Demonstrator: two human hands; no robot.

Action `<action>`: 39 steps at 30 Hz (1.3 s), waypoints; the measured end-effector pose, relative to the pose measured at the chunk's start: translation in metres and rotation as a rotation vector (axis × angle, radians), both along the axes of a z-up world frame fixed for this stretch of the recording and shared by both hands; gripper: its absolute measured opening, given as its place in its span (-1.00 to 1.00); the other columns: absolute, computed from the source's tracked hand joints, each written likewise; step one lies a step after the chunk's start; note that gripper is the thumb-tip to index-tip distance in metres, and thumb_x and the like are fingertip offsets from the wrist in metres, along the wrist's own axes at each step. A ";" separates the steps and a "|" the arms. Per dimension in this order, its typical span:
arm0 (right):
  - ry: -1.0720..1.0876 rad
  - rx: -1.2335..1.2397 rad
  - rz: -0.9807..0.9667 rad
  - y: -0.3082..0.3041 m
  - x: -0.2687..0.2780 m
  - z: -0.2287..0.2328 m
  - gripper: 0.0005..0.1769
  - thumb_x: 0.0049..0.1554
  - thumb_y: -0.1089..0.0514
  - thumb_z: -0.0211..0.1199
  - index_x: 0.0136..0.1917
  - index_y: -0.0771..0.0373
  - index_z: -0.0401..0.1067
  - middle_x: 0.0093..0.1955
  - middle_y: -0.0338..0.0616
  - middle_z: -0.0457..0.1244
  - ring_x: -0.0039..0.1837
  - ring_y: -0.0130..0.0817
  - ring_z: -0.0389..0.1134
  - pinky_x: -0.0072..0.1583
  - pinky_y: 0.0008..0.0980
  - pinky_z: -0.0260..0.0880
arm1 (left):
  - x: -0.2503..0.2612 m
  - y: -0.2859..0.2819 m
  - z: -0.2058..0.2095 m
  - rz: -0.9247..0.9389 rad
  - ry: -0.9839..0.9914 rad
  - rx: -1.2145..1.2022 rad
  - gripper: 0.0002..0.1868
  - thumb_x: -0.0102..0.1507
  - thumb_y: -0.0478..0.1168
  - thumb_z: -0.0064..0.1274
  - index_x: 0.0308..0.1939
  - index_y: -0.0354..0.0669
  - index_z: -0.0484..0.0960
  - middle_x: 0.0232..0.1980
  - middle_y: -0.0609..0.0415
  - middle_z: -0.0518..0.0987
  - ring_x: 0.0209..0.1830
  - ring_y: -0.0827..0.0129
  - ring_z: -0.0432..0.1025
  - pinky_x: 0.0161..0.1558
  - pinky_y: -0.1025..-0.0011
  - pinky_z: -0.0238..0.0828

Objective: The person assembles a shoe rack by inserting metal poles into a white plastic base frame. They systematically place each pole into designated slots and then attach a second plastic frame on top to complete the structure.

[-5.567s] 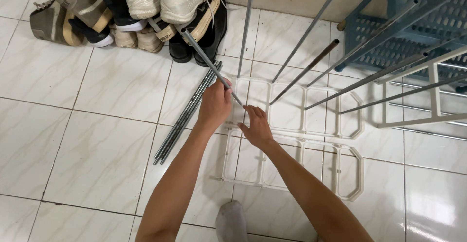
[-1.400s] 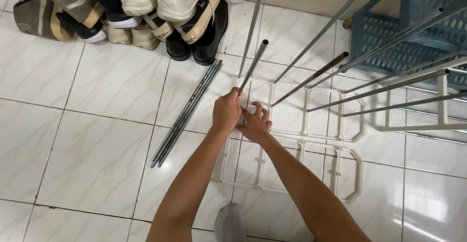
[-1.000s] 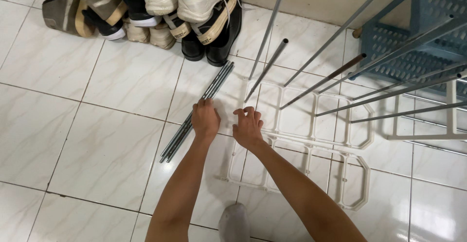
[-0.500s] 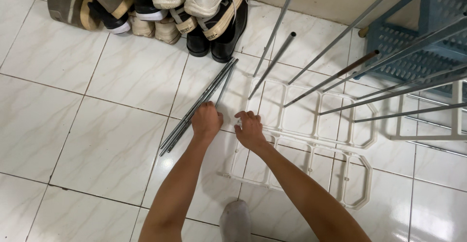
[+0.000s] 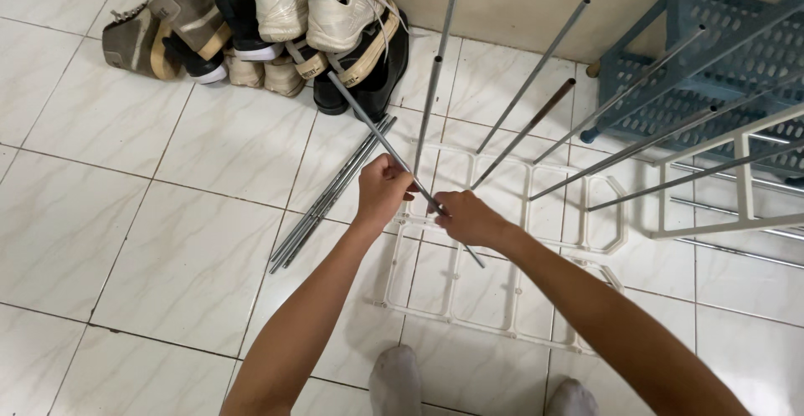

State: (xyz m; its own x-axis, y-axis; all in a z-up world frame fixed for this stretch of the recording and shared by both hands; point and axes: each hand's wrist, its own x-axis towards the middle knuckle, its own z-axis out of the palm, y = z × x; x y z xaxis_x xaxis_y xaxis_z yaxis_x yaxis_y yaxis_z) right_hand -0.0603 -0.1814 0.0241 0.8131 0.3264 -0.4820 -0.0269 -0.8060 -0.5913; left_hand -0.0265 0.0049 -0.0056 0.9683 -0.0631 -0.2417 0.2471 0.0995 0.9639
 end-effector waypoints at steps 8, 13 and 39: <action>-0.103 -0.301 0.077 -0.093 -0.037 0.070 -0.84 0.15 0.27 0.22 0.03 0.29 0.39 -0.05 0.08 0.37 0.07 0.08 0.42 0.07 0.02 0.41 | -0.043 -0.069 0.049 -0.199 -0.527 0.076 -0.84 0.31 -0.30 0.18 -0.25 -0.37 0.57 -0.38 0.03 0.65 -0.44 0.46 0.51 -0.40 0.49 0.45; -0.232 -0.290 0.007 -0.158 -0.054 0.065 -0.89 0.12 0.34 0.21 -0.04 0.30 0.42 -0.11 0.07 0.38 -0.02 0.11 0.42 0.01 0.03 0.39 | -0.049 -0.126 0.084 -0.439 -0.546 0.313 -0.80 0.32 -0.17 0.14 -0.17 -0.26 0.60 -0.45 0.05 0.64 -0.51 0.33 0.53 -0.40 0.38 0.45; -0.573 0.193 -0.745 -0.294 -0.120 -0.081 -0.88 0.17 0.48 0.10 -0.05 0.37 0.38 -0.20 0.00 0.36 -0.13 -0.23 0.44 -0.07 -0.30 0.40 | -0.103 -0.256 -0.139 -0.694 -0.534 1.035 -0.52 0.38 -0.10 -0.06 0.37 -0.14 0.42 0.57 0.01 0.21 0.60 0.03 0.00 0.50 -0.12 -0.19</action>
State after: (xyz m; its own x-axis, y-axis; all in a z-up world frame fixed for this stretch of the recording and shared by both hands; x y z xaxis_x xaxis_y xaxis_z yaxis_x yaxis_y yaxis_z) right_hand -0.1804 -0.4759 -0.0573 0.9393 -0.3376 0.0617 -0.1583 -0.5858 -0.7948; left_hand -0.1297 -0.2508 -0.1443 0.8010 -0.5928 -0.0831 -0.4753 -0.7142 0.5138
